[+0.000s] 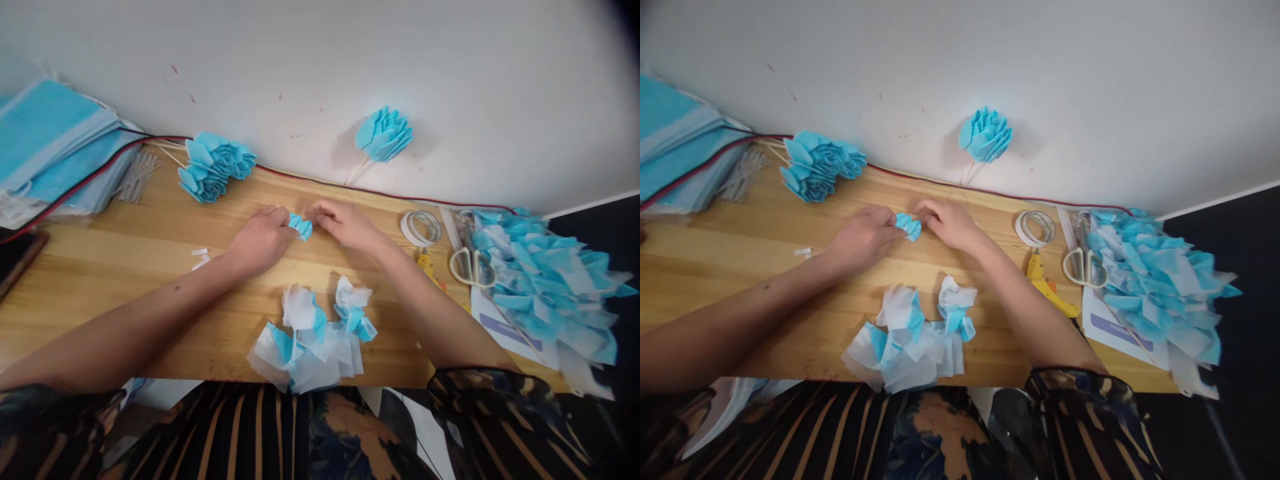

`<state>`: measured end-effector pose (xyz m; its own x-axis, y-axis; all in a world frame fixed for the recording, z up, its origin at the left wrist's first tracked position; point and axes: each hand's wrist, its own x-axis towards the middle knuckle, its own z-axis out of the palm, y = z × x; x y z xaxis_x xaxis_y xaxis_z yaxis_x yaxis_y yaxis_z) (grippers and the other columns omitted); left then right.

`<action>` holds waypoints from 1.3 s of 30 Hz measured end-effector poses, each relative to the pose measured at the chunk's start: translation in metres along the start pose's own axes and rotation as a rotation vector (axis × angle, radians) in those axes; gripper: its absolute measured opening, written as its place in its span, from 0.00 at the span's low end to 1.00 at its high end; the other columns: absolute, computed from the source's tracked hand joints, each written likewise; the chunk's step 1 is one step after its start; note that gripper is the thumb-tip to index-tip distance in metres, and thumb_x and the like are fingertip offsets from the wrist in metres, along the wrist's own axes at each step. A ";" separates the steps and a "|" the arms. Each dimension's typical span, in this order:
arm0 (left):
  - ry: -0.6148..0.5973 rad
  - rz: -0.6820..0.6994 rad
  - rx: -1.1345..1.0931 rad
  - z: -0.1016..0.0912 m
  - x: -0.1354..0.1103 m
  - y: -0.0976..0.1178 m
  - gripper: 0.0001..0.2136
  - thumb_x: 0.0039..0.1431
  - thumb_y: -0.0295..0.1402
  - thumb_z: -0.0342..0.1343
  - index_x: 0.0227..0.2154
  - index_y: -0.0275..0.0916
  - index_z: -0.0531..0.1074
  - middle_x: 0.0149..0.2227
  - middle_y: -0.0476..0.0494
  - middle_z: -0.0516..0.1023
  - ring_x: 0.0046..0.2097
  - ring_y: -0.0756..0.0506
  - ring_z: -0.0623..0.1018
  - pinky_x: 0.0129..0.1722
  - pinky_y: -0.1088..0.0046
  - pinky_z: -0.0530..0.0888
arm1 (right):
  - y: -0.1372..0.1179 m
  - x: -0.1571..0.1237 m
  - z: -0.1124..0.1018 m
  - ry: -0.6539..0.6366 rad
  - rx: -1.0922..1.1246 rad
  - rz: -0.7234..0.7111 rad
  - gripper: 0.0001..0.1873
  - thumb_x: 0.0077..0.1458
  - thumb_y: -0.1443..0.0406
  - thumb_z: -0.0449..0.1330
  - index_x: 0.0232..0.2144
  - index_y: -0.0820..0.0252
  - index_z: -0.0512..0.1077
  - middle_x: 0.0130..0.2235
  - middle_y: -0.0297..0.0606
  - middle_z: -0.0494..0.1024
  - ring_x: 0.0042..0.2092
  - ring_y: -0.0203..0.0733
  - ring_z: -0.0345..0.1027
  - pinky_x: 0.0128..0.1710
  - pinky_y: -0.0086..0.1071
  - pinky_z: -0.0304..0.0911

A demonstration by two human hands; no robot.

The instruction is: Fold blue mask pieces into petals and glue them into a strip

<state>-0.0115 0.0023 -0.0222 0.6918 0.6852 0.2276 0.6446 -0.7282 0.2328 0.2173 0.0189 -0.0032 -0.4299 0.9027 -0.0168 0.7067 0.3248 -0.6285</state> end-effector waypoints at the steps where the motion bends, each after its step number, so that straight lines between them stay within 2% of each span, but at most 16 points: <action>1: -0.011 -0.002 -0.001 -0.001 0.000 0.000 0.17 0.67 0.29 0.44 0.37 0.36 0.81 0.34 0.39 0.72 0.40 0.41 0.70 0.42 0.61 0.69 | 0.000 -0.001 -0.002 0.035 0.020 0.012 0.17 0.60 0.70 0.51 0.48 0.58 0.74 0.44 0.38 0.84 0.43 0.43 0.76 0.45 0.36 0.67; 5: -0.034 -0.009 0.013 -0.003 0.001 0.002 0.19 0.68 0.30 0.43 0.37 0.36 0.81 0.35 0.39 0.72 0.40 0.41 0.70 0.42 0.61 0.69 | -0.011 -0.005 -0.006 0.118 0.004 -0.033 0.18 0.59 0.72 0.49 0.48 0.58 0.72 0.43 0.38 0.83 0.43 0.43 0.76 0.46 0.36 0.66; 9: -0.055 -0.009 0.041 -0.004 0.002 0.004 0.18 0.68 0.30 0.43 0.38 0.35 0.81 0.36 0.38 0.73 0.41 0.41 0.71 0.42 0.62 0.69 | -0.021 -0.004 0.004 0.061 -0.044 -0.109 0.15 0.62 0.71 0.49 0.47 0.58 0.71 0.43 0.38 0.83 0.44 0.43 0.76 0.47 0.37 0.66; 13: -0.048 0.016 0.070 -0.003 0.001 0.002 0.18 0.68 0.30 0.44 0.36 0.35 0.81 0.35 0.38 0.74 0.40 0.41 0.71 0.41 0.63 0.69 | -0.021 0.000 0.014 0.041 -0.113 -0.132 0.17 0.62 0.73 0.48 0.48 0.58 0.70 0.43 0.38 0.83 0.46 0.44 0.75 0.49 0.38 0.65; 15: 0.019 0.054 0.021 -0.002 0.000 -0.002 0.17 0.67 0.29 0.45 0.35 0.36 0.81 0.35 0.39 0.74 0.39 0.41 0.72 0.40 0.63 0.70 | -0.021 0.002 0.015 0.019 -0.165 -0.121 0.17 0.61 0.73 0.48 0.48 0.58 0.70 0.43 0.38 0.83 0.47 0.45 0.74 0.48 0.38 0.64; 19: 0.230 0.064 -0.115 -0.003 -0.003 -0.013 0.16 0.64 0.27 0.47 0.40 0.39 0.82 0.37 0.39 0.75 0.40 0.42 0.73 0.40 0.64 0.70 | -0.022 0.001 0.014 0.006 -0.218 -0.114 0.16 0.62 0.73 0.48 0.46 0.59 0.72 0.46 0.40 0.83 0.49 0.48 0.73 0.48 0.39 0.63; 21: 0.260 0.044 -0.134 -0.003 -0.003 -0.017 0.16 0.64 0.27 0.48 0.40 0.39 0.82 0.37 0.39 0.75 0.40 0.42 0.73 0.40 0.65 0.70 | -0.024 0.001 0.014 0.005 -0.233 -0.119 0.17 0.63 0.73 0.48 0.47 0.59 0.72 0.46 0.40 0.83 0.49 0.48 0.72 0.48 0.39 0.63; 25: 0.211 0.057 -0.133 0.003 -0.003 -0.017 0.16 0.64 0.27 0.48 0.41 0.38 0.82 0.38 0.37 0.76 0.41 0.41 0.73 0.43 0.62 0.71 | -0.026 0.001 0.015 -0.017 -0.273 -0.111 0.18 0.63 0.73 0.48 0.51 0.59 0.71 0.45 0.39 0.83 0.50 0.48 0.72 0.46 0.38 0.63; 29: 0.155 0.054 -0.095 0.008 -0.001 -0.013 0.17 0.63 0.25 0.47 0.43 0.38 0.82 0.39 0.37 0.77 0.43 0.40 0.74 0.45 0.60 0.71 | -0.025 0.002 0.016 -0.023 -0.251 -0.105 0.18 0.63 0.72 0.48 0.51 0.59 0.71 0.45 0.40 0.83 0.50 0.48 0.72 0.47 0.38 0.63; 33: 0.096 0.067 -0.028 0.007 0.000 -0.014 0.17 0.65 0.27 0.46 0.42 0.36 0.83 0.38 0.36 0.77 0.43 0.39 0.73 0.43 0.61 0.71 | -0.020 0.000 0.010 0.068 -0.067 -0.103 0.19 0.63 0.72 0.47 0.53 0.60 0.68 0.45 0.41 0.82 0.46 0.44 0.74 0.48 0.37 0.64; 36: 0.085 0.077 0.001 0.005 0.000 -0.014 0.17 0.67 0.29 0.46 0.43 0.38 0.82 0.38 0.37 0.77 0.42 0.40 0.73 0.42 0.62 0.71 | -0.018 -0.004 0.003 0.164 -0.042 -0.096 0.21 0.60 0.73 0.46 0.53 0.60 0.67 0.44 0.41 0.81 0.47 0.44 0.73 0.50 0.37 0.64; 39: 0.088 0.069 0.003 0.005 0.000 -0.013 0.16 0.66 0.29 0.47 0.41 0.38 0.82 0.38 0.37 0.77 0.42 0.40 0.73 0.42 0.62 0.71 | -0.018 -0.006 0.004 0.126 -0.105 -0.135 0.22 0.59 0.74 0.47 0.53 0.59 0.68 0.42 0.39 0.82 0.48 0.45 0.73 0.53 0.39 0.63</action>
<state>-0.0184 0.0115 -0.0301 0.7033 0.6322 0.3252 0.5978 -0.7734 0.2107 0.2050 0.0063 0.0056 -0.4556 0.8749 0.1639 0.7049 0.4671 -0.5338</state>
